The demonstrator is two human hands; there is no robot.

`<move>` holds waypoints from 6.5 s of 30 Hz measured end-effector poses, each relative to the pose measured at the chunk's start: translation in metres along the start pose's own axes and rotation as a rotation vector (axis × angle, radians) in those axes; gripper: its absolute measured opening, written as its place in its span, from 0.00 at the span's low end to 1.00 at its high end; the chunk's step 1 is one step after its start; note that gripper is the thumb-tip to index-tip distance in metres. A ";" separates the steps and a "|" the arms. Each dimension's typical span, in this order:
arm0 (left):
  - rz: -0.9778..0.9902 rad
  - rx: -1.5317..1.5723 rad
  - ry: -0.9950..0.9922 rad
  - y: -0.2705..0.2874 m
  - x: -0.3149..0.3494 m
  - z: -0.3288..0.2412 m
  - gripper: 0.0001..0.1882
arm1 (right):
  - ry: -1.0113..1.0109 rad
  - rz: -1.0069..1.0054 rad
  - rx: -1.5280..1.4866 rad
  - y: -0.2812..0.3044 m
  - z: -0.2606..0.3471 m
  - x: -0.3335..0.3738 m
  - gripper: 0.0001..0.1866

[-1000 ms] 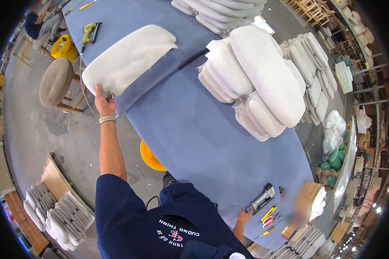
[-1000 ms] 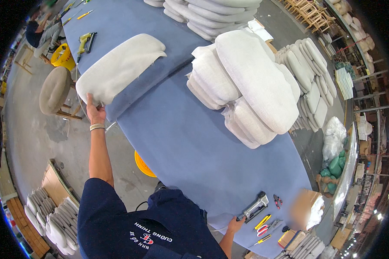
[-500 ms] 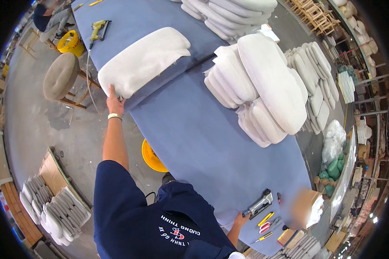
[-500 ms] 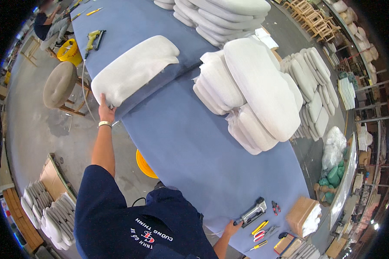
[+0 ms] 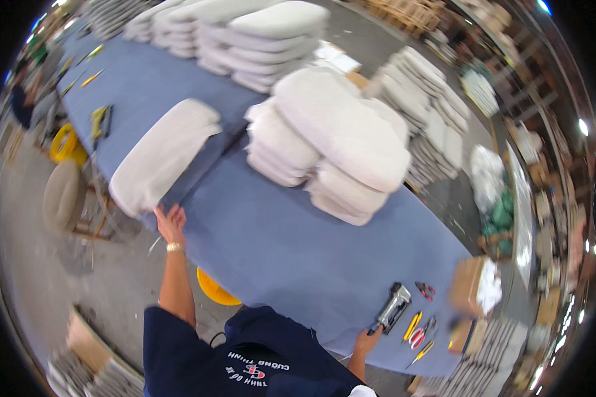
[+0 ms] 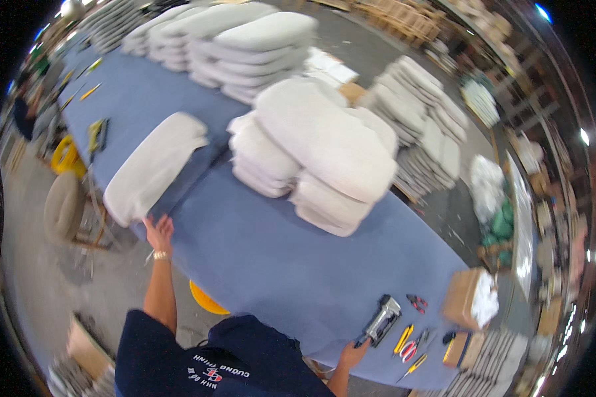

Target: The person assembles white cushion covers over foam inserts at a workbench. They use a utility knife to trim excess fabric, a staple gun to secure the cover, and scissors to cut threads. The person handles multiple cushions one at a time, stacking finished units on the table.

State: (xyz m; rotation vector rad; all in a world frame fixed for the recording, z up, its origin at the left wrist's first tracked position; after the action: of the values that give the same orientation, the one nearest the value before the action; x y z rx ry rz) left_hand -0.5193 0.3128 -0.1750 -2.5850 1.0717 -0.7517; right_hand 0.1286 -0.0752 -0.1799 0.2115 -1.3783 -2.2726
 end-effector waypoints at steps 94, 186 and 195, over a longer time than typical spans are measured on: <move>0.286 -0.563 -0.776 -0.121 0.473 -0.032 0.34 | 0.328 0.696 -1.172 0.073 0.051 -0.087 0.26; 1.100 -1.333 -0.907 -0.274 0.555 -0.094 0.31 | 0.829 0.598 -1.126 0.170 0.268 -0.119 0.32; 1.271 -0.675 -0.608 -0.321 0.572 -0.021 0.24 | 1.430 0.407 -0.981 0.230 0.350 -0.107 0.35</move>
State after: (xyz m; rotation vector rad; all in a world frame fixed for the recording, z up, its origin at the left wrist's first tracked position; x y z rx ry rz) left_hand -0.0005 0.1296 0.1826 -1.5883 2.4527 0.7274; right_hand 0.1666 0.1645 0.1776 0.8562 0.3920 -1.4730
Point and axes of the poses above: each hand's wrist, its own x-axis away from the middle knuckle, its own y-axis out of the back of the hand, z = x × y, the point moved 3 cm from there along -x, towards the middle knuckle, and after that the axes turned 4 degrees about z, right-handed, at the moved point
